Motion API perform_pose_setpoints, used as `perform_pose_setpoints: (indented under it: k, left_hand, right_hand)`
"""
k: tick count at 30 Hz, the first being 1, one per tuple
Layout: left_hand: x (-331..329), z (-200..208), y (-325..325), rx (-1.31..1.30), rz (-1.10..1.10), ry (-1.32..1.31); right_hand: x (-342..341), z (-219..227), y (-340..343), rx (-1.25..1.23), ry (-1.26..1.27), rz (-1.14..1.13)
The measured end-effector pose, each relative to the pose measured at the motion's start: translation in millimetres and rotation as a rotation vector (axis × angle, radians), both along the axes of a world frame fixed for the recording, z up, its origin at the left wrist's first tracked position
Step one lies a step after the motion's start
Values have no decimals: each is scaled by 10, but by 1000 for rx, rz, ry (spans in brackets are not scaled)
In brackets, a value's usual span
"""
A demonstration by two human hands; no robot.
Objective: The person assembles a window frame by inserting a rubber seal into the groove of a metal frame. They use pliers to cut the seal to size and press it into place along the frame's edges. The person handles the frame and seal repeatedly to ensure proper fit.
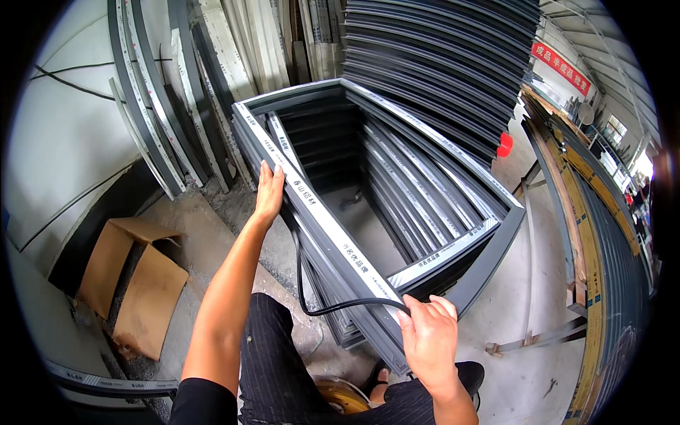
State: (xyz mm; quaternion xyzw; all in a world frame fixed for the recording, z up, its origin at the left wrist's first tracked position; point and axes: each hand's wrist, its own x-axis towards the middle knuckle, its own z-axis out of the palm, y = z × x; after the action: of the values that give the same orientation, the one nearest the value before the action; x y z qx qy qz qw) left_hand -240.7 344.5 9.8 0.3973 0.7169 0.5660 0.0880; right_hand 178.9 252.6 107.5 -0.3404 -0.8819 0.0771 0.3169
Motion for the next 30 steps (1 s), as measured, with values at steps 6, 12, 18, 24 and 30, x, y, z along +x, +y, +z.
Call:
perform_pose_setpoints:
  k: [6,12,18,24,30]
  left_hand:
    - [512,-98,-619,161,280,-92]
    - [1189,-48,-952,98,-116,-822]
    - [1039,-166,-882,153,-132,-864]
    - [1049,-176,-786,99,-79,-893]
    - [1020,-177,-829,60,-104,-927]
  right_hand:
    - [403,209,-388,36,43,-47]
    - [1011,-30,-771,-249,-19,-242]
    - [1173,19,-907,-299,57,-104]
    - [1284,-74,-892,-522,168,55]
    - [1380,-424,-926,-803,323,-39]
